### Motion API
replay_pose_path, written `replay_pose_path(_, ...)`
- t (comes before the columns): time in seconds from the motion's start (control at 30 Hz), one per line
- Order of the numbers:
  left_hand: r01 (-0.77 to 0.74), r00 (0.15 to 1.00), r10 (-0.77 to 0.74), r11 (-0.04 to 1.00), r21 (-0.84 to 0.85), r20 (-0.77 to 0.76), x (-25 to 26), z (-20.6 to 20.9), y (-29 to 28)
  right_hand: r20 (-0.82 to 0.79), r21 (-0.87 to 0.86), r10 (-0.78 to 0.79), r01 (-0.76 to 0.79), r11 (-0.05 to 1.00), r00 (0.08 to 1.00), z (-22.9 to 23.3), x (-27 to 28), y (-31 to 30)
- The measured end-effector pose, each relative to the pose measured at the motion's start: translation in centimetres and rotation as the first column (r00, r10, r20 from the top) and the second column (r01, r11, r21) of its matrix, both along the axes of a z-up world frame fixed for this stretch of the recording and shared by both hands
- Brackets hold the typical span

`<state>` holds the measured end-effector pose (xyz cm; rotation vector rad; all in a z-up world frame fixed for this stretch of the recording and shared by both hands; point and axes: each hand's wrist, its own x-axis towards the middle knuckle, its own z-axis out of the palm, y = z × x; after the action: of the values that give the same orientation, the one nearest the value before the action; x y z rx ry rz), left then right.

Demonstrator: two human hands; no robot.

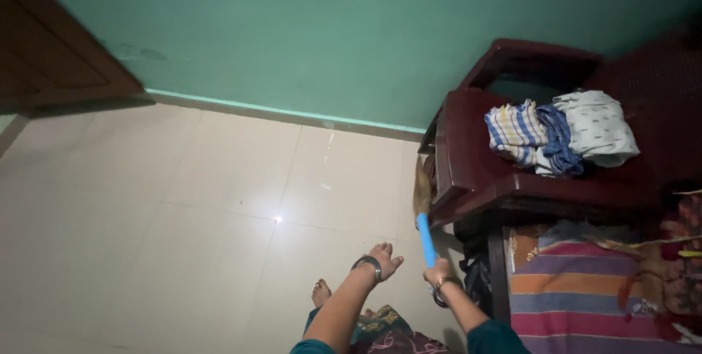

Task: The person sweeps the tiled floor using a broom, moving dust from near a bed and a dark cabinet towards a doorway.

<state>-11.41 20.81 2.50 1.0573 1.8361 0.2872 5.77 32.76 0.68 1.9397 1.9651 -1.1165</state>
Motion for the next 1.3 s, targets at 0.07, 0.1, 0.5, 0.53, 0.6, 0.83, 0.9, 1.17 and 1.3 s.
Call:
replay_pose_path(0.07, 0.000, 1.000, 0.000, 1.000, -0.023, -0.007, -0.9, 0.2, 0.0, -0.008, -0.120, 0.000, -0.001, 0.993, 1.000, -0.2, -1.5, 0.7)
replay_pose_path(0.1, -0.002, 1.000, 0.002, 1.000, -0.020, -0.005, -1.3, 0.2, 0.2, -0.005, -0.117, 0.002, -0.003, 0.993, 1.000, -0.1, -1.9, 1.1)
replay_pose_path(0.5, -0.035, 0.999, 0.036, 0.999, -0.035, 0.024, -6.7, -0.3, 1.0, -0.269, -0.036, -0.212, 0.210, 0.977, 0.940, 0.7, -4.9, 2.6)
replay_pose_path(0.53, -0.046, 0.999, 0.047, 0.998, -0.042, 0.024, -7.2, -0.7, 0.9, -0.225, -0.064, -0.249, 0.241, 0.968, 0.942, 0.4, -6.7, 3.4)
replay_pose_path(0.6, -0.060, 0.998, 0.061, 0.997, -0.052, 0.020, -8.0, -2.1, 0.7, -0.146, -0.090, -0.285, 0.275, 0.957, 0.947, 0.1, -9.5, 4.9)
replay_pose_path(0.83, -0.365, 0.921, 0.344, 0.926, 0.093, 0.181, -10.0, -8.2, 1.6, -0.084, -0.164, 0.049, -0.062, 0.985, 0.995, -2.3, -19.1, 4.2)
replay_pose_path(0.9, -0.494, 0.846, 0.457, 0.866, 0.079, 0.275, -10.0, -8.8, 2.1, -0.189, -0.231, 0.017, -0.061, 0.971, 0.982, -2.3, -19.8, 3.6)
replay_pose_path(1.17, -0.801, 0.294, 0.595, 0.580, -0.146, 0.748, -8.8, -7.0, 5.2, -0.401, -0.146, -0.068, 0.010, 0.989, 0.913, -1.8, -16.1, -2.1)
replay_pose_path(1.3, -0.750, 0.301, 0.618, 0.624, -0.221, 0.726, -7.8, -7.1, 4.4, -0.304, 0.074, -0.029, 0.054, 0.996, 0.952, -3.3, -17.8, -2.5)
